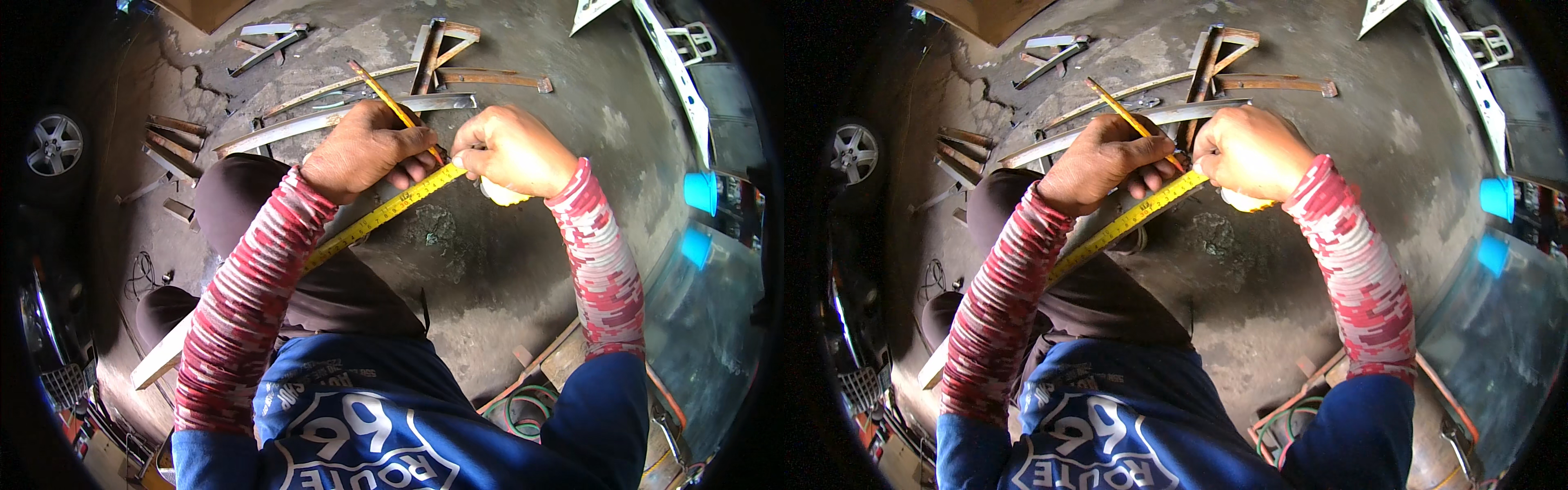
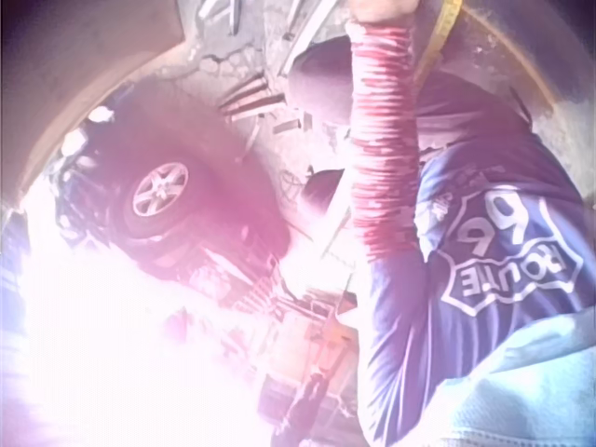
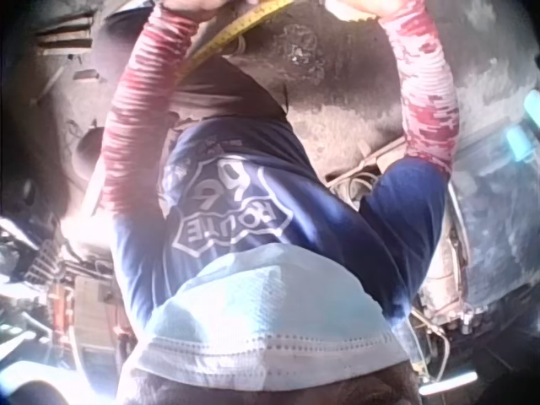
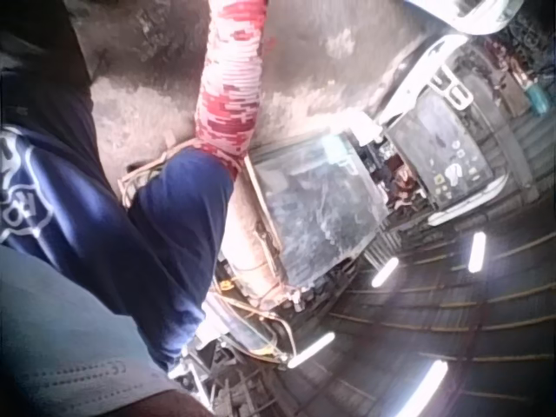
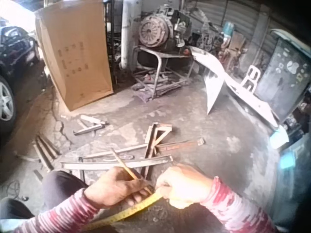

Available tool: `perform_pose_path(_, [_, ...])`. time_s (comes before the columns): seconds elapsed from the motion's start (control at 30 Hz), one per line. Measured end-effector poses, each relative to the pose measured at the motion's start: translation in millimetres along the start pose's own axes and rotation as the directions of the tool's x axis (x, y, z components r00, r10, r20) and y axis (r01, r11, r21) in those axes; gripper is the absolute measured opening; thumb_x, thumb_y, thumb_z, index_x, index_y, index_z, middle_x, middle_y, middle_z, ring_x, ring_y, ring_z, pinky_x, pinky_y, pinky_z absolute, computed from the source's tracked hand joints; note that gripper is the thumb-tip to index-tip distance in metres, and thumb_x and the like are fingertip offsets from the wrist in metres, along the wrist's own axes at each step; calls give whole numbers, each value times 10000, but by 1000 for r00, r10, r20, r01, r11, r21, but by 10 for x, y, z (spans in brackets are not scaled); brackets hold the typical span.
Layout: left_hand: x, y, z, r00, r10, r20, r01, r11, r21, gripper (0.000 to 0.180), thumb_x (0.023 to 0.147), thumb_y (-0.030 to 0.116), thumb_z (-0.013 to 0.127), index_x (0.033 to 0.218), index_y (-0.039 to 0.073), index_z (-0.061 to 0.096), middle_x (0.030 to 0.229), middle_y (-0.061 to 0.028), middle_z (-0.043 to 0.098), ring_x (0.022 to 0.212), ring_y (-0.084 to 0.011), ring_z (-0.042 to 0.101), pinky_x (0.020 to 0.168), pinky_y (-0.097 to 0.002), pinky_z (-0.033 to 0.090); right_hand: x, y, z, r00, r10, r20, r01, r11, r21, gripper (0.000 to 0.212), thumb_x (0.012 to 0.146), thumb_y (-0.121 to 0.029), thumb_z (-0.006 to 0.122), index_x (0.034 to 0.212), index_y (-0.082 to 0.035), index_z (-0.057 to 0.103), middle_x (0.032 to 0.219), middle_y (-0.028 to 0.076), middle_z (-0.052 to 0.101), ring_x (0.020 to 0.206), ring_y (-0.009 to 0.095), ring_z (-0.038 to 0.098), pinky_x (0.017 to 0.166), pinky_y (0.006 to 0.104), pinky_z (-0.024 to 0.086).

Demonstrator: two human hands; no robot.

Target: The person sits on the floor in a workshop and uses a tape measure and pencil to measure and mark a long metal bar. They then use a square to draw perpendicular lines on the bar and a smaller metal piece. The person handles the metal pieces and tools directly.

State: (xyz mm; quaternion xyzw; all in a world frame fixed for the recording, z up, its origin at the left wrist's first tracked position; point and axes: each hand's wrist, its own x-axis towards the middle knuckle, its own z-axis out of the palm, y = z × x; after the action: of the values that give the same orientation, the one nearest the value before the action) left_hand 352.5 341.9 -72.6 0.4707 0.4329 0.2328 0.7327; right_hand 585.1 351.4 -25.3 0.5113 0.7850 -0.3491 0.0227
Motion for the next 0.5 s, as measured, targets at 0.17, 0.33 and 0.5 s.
perform_pose_path(0.17, [-1,19,2,999,-33,1,33,999,3,251,1062,190,696,1131,-49,726,951,-80,785,729,-100,707,608,-225,578,-5,2,-11,1000,2,31,-4,998,67,166,898,-171,718,893,-24,795,732,120,747,705,252,744,716,395,574])
perform_pose_path(0.33, [5,15,-46,999,-33,25,34,999,-26,228,1051,172,709,1102,-46,748,973,-85,796,738,-103,716,608,-229,587,-18,-20,-8,1000,-6,30,4,998,70,160,916,-144,718,924,2,784,761,112,757,719,216,739,723,372,564])
perform_pose_path(0.5, [-6,-6,-96,999,-33,43,35,999,-31,254,1047,201,717,1089,-47,755,972,-88,801,729,-100,711,600,-233,582,-26,-55,29,1000,15,0,-15,997,74,150,922,-145,741,935,-3,786,777,127,754,725,227,738,727,372,563])
